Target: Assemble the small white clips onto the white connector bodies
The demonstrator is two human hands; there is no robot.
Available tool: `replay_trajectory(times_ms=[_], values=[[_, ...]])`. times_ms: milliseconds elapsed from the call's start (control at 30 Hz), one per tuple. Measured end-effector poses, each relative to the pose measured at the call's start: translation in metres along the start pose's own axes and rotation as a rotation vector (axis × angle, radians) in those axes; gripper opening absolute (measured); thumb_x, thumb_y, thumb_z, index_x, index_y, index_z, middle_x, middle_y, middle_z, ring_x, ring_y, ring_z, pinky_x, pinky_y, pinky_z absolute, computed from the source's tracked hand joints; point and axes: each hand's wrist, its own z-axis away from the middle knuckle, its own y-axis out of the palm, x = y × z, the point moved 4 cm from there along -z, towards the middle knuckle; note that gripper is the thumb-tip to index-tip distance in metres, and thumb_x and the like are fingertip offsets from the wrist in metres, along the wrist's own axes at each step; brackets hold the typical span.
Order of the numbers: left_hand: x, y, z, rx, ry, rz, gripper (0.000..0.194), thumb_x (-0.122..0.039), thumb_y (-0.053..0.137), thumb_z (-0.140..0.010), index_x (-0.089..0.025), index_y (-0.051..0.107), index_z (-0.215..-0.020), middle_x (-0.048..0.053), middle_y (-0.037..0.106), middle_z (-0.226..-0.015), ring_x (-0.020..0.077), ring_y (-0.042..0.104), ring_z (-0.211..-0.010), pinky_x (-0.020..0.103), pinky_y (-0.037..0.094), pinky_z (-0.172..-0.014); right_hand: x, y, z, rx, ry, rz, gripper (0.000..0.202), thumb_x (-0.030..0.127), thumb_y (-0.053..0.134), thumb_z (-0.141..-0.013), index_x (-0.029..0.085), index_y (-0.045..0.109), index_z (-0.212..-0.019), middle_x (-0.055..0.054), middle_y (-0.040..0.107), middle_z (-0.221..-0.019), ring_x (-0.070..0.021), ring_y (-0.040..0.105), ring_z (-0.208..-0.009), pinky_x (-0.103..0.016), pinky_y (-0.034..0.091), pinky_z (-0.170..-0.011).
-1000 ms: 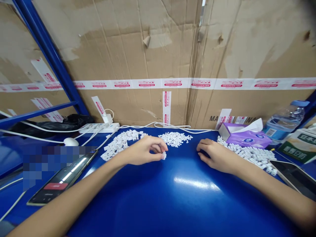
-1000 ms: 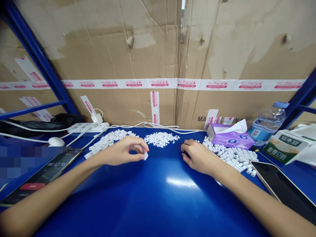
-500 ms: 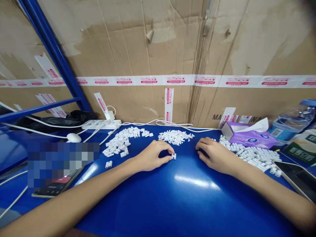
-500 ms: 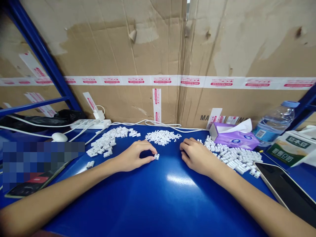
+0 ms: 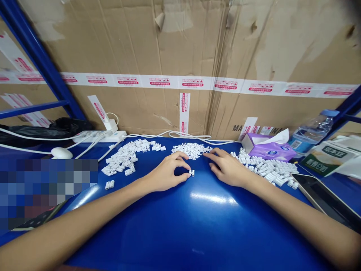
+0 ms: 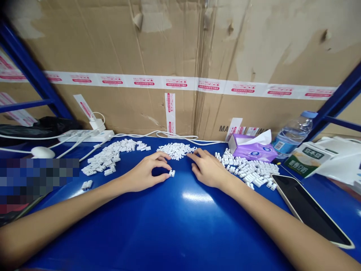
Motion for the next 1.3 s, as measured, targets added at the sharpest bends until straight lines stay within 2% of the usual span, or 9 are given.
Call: replay_trajectory(times_ms=[167, 400, 567, 667, 733, 933, 1133, 1300], values=[[0.0, 0.001, -0.001, 0.014, -0.01, 0.01, 0.011, -0.023, 0.071, -0.088, -0.023, 0.078, -0.097, 0.008, 0.06, -0.13, 0.0223, 0.066, -0.106, 0.045, 0.048, -0.103, -0.008, 0.003, -0.003, -0.015, 0.055, 0.007, 0.049, 0.032, 0.046, -0.1, 0.013, 0.054, -0.144, -0.019, 0.056, -0.136, -0.0346, 0.062, -0.119, -0.05, 0.05, -0.104], [0.0, 0.001, -0.002, 0.02, -0.005, -0.003, 0.011, -0.025, 0.071, -0.089, -0.024, 0.077, -0.097, 0.007, 0.062, -0.127, 0.0257, 0.062, -0.118, 0.048, 0.045, -0.108, -0.01, 0.004, -0.004, -0.065, 0.033, -0.047, 0.04, 0.029, 0.05, -0.099, 0.014, 0.063, -0.133, -0.017, 0.062, -0.126, -0.0317, 0.065, -0.113, -0.046, 0.051, -0.101], [0.001, 0.001, -0.001, 0.024, 0.002, 0.002, 0.011, -0.026, 0.071, -0.089, -0.024, 0.077, -0.097, 0.007, 0.062, -0.126, 0.0253, 0.063, -0.116, 0.048, 0.046, -0.108, -0.014, -0.001, -0.006, -0.114, 0.025, -0.161, 0.02, 0.025, 0.053, -0.098, 0.018, 0.071, -0.103, -0.01, 0.07, -0.103, -0.0241, 0.068, -0.093, -0.036, 0.052, -0.086], [0.001, 0.001, -0.001, 0.029, 0.0, 0.007, 0.011, -0.026, 0.071, -0.089, -0.023, 0.078, -0.097, 0.008, 0.063, -0.125, 0.0251, 0.063, -0.116, 0.046, 0.046, -0.107, -0.014, -0.007, -0.007, -0.097, 0.042, -0.166, 0.013, 0.015, 0.058, -0.09, 0.018, 0.071, -0.092, -0.007, 0.07, -0.09, -0.0201, 0.065, -0.079, -0.031, 0.049, -0.073], [-0.002, 0.001, 0.0, 0.03, -0.009, 0.003, 0.011, -0.026, 0.071, -0.088, -0.023, 0.078, -0.096, 0.008, 0.063, -0.125, 0.0254, 0.062, -0.117, 0.046, 0.045, -0.107, -0.012, -0.011, -0.006, -0.071, 0.059, -0.152, 0.015, 0.009, 0.059, -0.083, 0.018, 0.071, -0.088, -0.005, 0.069, -0.085, -0.0183, 0.063, -0.073, -0.029, 0.047, -0.069], [-0.025, 0.011, 0.008, 0.08, -0.027, -0.011, 0.009, -0.026, 0.075, -0.085, -0.025, 0.079, -0.093, 0.006, 0.064, -0.124, 0.0274, 0.06, -0.118, 0.05, 0.044, -0.105, 0.001, -0.017, 0.002, 0.009, 0.054, -0.171, 0.019, 0.005, 0.057, -0.075, 0.018, 0.07, -0.082, -0.004, 0.069, -0.081, -0.017, 0.061, -0.068, -0.028, 0.045, -0.065], [-0.034, 0.013, 0.012, 0.091, -0.03, -0.017, 0.008, -0.027, 0.075, -0.085, -0.025, 0.079, -0.093, 0.006, 0.064, -0.126, 0.028, 0.058, -0.117, 0.052, 0.042, -0.105, 0.017, -0.017, 0.009, 0.033, -0.024, -0.184, 0.034, 0.005, 0.053, -0.083, 0.02, 0.074, -0.105, -0.006, 0.071, -0.091, -0.0183, 0.065, -0.074, -0.031, 0.05, -0.073], [-0.031, 0.012, 0.01, 0.077, -0.049, -0.018, 0.009, -0.026, 0.076, -0.084, -0.025, 0.079, -0.092, 0.005, 0.064, -0.125, 0.0279, 0.059, -0.117, 0.053, 0.039, -0.109, 0.023, -0.017, 0.011, 0.041, -0.042, -0.2, 0.025, 0.006, 0.055, -0.085, 0.021, 0.075, -0.09, -0.006, 0.072, -0.088, -0.0194, 0.066, -0.077, -0.031, 0.05, -0.072]])
